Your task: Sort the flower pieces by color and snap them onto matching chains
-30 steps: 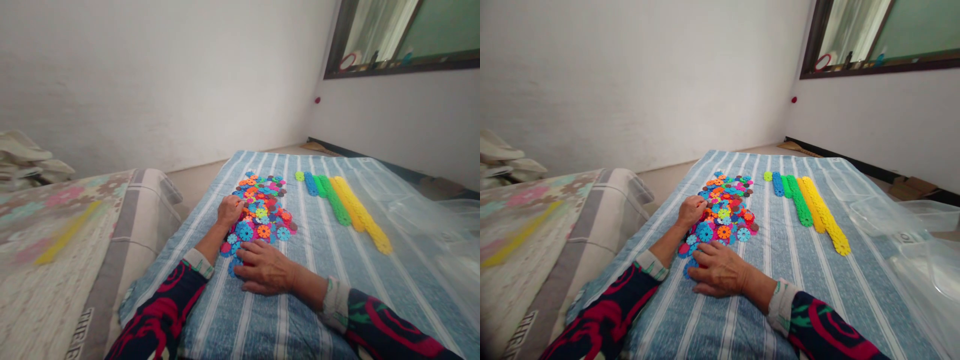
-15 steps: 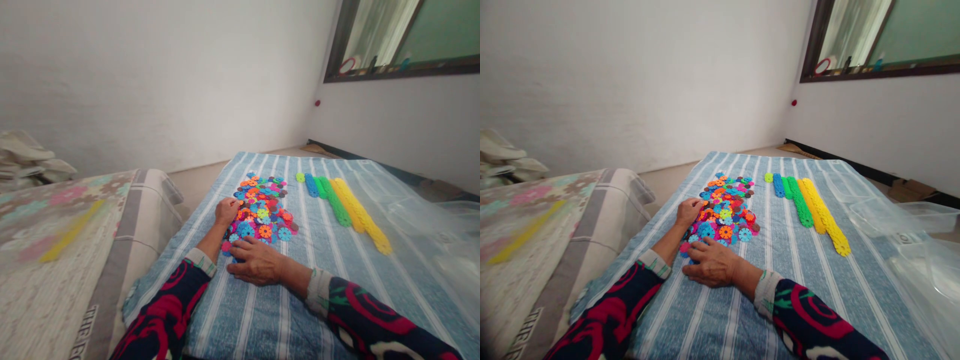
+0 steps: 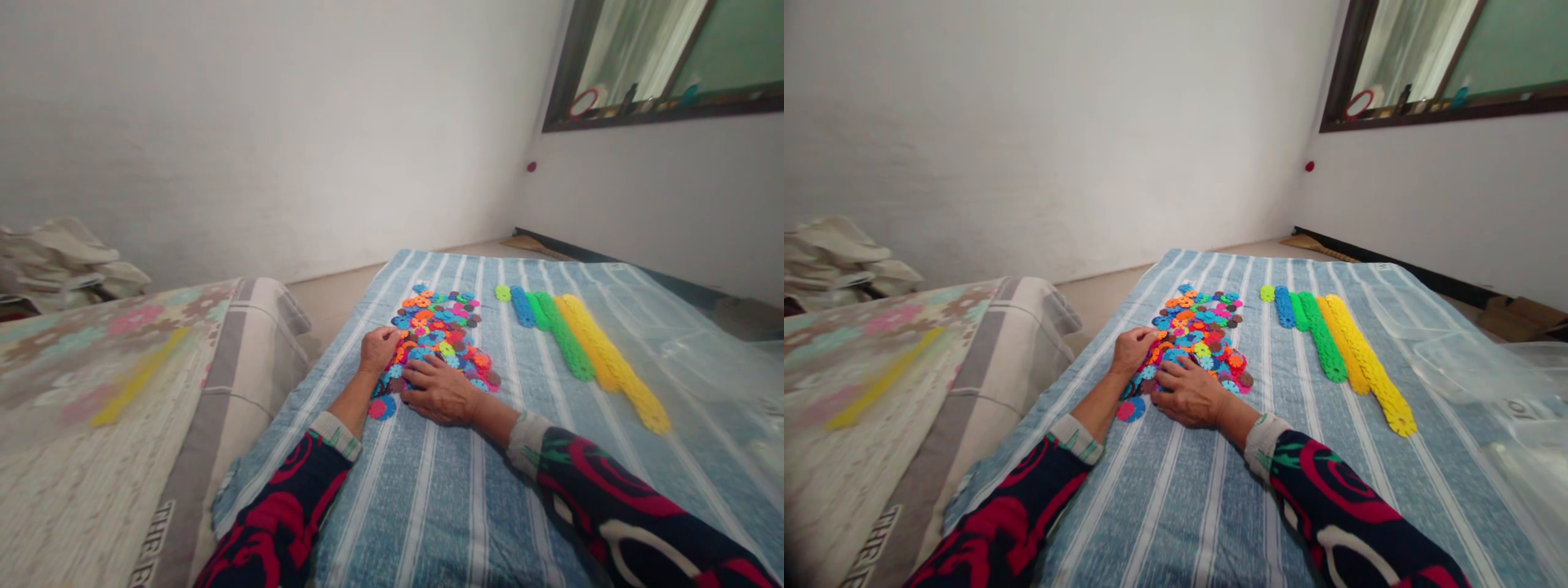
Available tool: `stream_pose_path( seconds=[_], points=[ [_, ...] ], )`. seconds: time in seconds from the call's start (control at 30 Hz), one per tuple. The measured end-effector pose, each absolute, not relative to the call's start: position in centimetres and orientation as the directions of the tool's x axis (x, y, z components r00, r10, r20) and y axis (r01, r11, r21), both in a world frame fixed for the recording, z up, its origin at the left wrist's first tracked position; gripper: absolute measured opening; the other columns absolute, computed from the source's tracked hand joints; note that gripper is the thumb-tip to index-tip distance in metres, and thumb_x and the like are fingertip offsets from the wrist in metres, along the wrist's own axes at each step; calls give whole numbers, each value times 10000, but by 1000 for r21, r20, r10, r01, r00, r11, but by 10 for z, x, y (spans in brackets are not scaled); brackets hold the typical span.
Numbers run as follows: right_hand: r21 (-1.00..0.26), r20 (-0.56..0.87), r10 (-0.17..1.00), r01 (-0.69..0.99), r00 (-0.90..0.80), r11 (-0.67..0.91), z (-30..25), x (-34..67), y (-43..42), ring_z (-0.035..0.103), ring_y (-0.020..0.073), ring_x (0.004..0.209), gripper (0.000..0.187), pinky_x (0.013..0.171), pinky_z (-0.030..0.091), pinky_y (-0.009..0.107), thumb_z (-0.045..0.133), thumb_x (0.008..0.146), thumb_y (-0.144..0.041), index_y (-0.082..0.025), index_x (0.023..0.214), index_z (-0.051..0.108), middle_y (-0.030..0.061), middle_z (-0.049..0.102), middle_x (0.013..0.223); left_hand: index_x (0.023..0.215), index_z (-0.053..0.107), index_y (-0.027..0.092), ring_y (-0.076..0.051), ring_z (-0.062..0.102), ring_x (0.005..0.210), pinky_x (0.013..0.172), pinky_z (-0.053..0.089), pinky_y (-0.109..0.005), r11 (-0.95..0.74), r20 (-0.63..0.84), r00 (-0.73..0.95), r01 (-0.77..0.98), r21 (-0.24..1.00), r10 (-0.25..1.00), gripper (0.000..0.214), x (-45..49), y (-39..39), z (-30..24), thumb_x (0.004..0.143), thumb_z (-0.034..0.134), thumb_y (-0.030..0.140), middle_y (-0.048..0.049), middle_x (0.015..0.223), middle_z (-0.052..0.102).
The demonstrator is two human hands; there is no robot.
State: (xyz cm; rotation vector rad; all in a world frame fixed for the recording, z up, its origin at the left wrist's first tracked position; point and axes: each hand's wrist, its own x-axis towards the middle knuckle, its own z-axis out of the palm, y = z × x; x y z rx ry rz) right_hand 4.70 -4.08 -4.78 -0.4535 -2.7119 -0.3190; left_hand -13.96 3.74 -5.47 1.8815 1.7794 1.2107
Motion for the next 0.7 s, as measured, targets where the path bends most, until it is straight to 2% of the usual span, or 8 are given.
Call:
stream_pose_path(
  seconds=[0.23, 0.4, 0.57, 0.63, 0.7],
  points=[
    [149, 395, 323, 407, -860, 901, -47, 52, -13, 410, 278, 1164, 259, 943, 314, 477, 455, 941, -319, -216, 1116, 615, 114, 563, 1174, 800, 733, 154, -178, 658, 827, 808, 486, -258, -209, 364, -131, 623, 754, 922, 280, -135, 35, -52, 762, 531, 344, -35, 841, 735],
    [153, 402, 356, 445, -844, 882, -51, 58, 19, 386, 283, 1214, 247, 963, 303, 473, 458, 939, -330, -207, 1066, 631, 124, 556, 1193, 839, 735, 143, -183, 660, 848, 813, 486, -263, -201, 336, -144, 568, 798, 931, 302, -136, 37, -55, 760, 532, 351, -45, 873, 738],
    [101, 433, 429, 516, -793, 851, -46, 60, 29, 379, 273, 1229, 241, 951, 322, 439, 441, 948, -319, -197, 1030, 631, 129, 558, 1182, 862, 736, 145, -192, 655, 893, 857, 472, -271, -213, 335, -161, 507, 835, 928, 310, -136, 38, -58, 750, 545, 362, -41, 910, 738],
    [86, 476, 422, 518, -772, 851, -43, 51, 15, 377, 278, 1218, 240, 969, 303, 452, 452, 942, -332, -192, 1047, 616, 126, 563, 1152, 865, 734, 144, -194, 652, 900, 873, 466, -278, -210, 326, -183, 467, 859, 928, 319, -137, 39, -58, 749, 545, 375, -41, 911, 738],
    [88, 512, 353, 456, -783, 885, -42, 37, -7, 409, 270, 1159, 257, 980, 285, 462, 462, 934, -377, -196, 1053, 600, 113, 566, 1109, 865, 729, 147, -196, 646, 908, 886, 462, -287, -196, 304, -217, 410, 891, 928, 328, -138, 41, -59, 741, 560, 398, -44, 909, 736]
  ],
)
